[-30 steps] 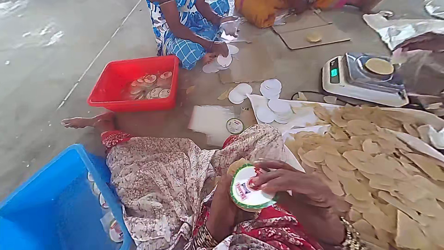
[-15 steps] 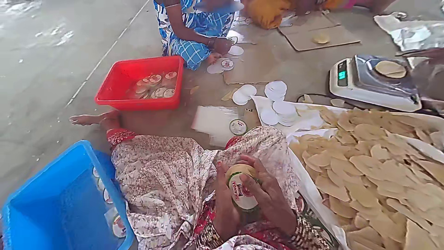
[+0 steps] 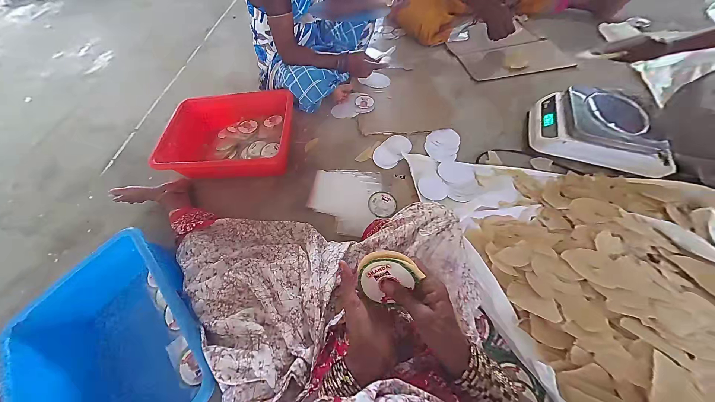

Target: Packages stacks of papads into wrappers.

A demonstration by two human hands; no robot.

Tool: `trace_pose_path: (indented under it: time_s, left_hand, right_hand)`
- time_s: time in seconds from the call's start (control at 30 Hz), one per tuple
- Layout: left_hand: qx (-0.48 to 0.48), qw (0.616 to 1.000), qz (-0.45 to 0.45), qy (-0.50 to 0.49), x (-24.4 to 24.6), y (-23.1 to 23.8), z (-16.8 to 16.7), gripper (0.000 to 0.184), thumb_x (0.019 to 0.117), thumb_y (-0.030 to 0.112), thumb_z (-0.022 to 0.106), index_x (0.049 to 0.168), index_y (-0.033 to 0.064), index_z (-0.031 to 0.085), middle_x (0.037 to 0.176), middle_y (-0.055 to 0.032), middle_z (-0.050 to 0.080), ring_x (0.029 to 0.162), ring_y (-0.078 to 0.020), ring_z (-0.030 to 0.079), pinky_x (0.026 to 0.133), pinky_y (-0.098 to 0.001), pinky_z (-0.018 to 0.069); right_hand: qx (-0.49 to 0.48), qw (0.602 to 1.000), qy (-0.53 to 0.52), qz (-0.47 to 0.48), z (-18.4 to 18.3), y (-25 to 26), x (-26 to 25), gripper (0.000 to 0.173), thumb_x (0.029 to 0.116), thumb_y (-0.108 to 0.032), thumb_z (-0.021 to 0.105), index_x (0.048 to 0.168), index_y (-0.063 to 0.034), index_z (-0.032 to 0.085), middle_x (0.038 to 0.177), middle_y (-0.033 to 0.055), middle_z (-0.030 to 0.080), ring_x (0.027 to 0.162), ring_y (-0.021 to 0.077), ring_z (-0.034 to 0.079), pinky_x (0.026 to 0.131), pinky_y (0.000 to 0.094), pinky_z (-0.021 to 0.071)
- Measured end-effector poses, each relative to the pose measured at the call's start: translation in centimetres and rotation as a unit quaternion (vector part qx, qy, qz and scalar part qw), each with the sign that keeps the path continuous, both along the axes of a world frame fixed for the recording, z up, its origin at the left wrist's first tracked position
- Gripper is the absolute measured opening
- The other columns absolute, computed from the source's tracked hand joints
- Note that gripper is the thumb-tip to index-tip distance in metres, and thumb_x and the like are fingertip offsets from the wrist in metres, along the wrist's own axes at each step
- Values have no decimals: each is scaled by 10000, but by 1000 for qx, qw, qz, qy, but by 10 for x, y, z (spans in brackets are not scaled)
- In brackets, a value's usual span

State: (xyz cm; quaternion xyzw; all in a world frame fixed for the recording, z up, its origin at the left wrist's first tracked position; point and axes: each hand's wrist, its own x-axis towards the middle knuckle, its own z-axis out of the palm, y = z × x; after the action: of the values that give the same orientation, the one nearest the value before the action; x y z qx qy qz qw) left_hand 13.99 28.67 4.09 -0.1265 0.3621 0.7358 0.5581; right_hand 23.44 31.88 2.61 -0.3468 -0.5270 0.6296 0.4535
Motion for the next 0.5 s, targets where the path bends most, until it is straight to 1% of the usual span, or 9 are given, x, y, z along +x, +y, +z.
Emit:
trace_pose_path:
  time_s: [0.07,0.13,0.2,0.27,0.33,0.37,0.4,0.43,0.5]
  left_hand:
    - [31,998,-31,37,0,-7,-6,529,1059,483,435,1316,36,556,1153,-125,697,1062,-211,691,926,-398,580]
    - [40,992,-66,100,-1,-12,-7,391,978,203,627,1301,-1,544,1110,-100,709,1012,-165,703,911,-349,590]
    - [-6,989,-65,129,-5,-13,-6,288,928,-49,613,1214,-41,583,1004,-110,730,900,-170,725,839,-343,613]
    - [-42,989,-57,132,-13,-12,-8,236,952,-93,557,1179,-43,595,956,-118,734,842,-192,734,794,-359,628]
    - [-81,990,-30,115,-21,-13,-15,207,996,-61,521,1190,-12,578,942,-101,732,819,-190,738,759,-358,637]
    - [-99,990,-16,102,-25,-13,-20,207,1004,-44,521,1200,-5,575,946,-105,728,821,-195,735,751,-361,636]
    - [-113,989,-6,91,-28,-14,-24,209,1009,-31,526,1212,-3,566,956,-116,719,826,-206,733,742,-371,637]
    - [-120,989,0,82,-31,-15,-29,223,1010,-24,532,1230,-1,557,976,-129,714,837,-221,734,738,-383,638]
    - [-122,989,-1,81,-33,-17,-34,240,1012,-21,532,1252,-3,545,1002,-140,709,852,-229,734,737,-390,638]
  right_hand:
    - [-18,1000,4,-16,2,1,0,388,897,4,696,1266,39,583,1091,69,754,991,148,738,893,306,625]
    - [-24,999,-23,1,2,3,2,418,909,-33,707,1296,46,571,1112,60,747,1012,127,728,917,292,614]
    - [-16,996,-71,61,1,8,11,444,958,-141,690,1344,41,564,1147,50,737,1042,109,715,939,290,603]
    - [15,991,-107,78,0,20,24,393,991,-265,639,1267,11,593,1057,33,730,939,102,713,822,296,615]
    - [78,978,-191,5,-2,36,43,383,996,-308,611,1212,8,639,971,32,727,834,97,702,715,290,604]
    - [117,957,-263,-44,-5,45,55,384,993,-315,606,1197,6,660,983,47,728,844,107,705,724,299,603]
    - [150,923,-344,-85,-11,56,68,389,980,-318,613,1194,1,676,1037,86,734,897,154,716,765,339,605]
    - [165,890,-413,-102,-17,66,80,419,966,-312,632,1231,10,666,1138,152,716,998,251,707,845,428,587]
    - [153,849,-496,-98,-33,81,100,608,929,-359,691,1375,37,576,1366,256,603,1255,425,582,1062,582,445]
